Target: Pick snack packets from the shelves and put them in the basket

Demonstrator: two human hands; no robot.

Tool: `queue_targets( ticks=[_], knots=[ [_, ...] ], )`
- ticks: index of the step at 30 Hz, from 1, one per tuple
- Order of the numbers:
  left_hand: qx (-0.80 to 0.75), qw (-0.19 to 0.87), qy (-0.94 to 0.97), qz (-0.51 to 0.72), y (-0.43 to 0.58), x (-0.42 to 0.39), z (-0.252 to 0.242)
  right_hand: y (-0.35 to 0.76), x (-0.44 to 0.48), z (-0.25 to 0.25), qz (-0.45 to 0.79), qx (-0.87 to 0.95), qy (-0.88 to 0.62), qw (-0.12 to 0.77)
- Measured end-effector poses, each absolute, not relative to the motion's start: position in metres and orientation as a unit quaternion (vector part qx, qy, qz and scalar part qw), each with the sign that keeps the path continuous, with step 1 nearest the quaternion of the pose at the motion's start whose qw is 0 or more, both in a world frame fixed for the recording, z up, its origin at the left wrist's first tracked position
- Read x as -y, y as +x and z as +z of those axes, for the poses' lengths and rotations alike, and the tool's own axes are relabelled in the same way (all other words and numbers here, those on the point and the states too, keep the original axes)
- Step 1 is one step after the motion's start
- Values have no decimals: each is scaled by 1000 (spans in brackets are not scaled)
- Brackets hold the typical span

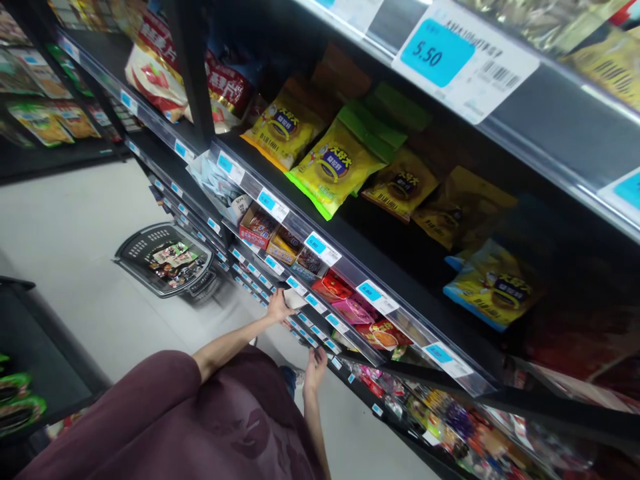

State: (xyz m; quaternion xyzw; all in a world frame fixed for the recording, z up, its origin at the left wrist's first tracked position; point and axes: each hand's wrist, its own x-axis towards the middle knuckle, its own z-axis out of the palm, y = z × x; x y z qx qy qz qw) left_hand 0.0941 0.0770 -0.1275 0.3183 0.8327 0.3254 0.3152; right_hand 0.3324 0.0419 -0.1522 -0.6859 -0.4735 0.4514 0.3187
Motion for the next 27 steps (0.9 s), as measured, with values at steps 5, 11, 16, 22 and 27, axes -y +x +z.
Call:
queue_targets(
  ticks=[5,11,16,22,27],
  knots=[
    [-861,300,262,317,96,-83,-131,356,11,-170,469,427,-721,278],
    [-879,290,219,309,101,-87,-137,358,23,-177,486,414,-727,254],
    [-884,289,202,308,106,-91,-141,353,7,-171,486,438,-713,250],
    [-875,298,204,321,109,-93,-139,347,-5,-164,487,469,-698,236],
    [-862,318,213,333,107,-90,-141,340,-3,-163,494,472,-692,233]
  ],
)
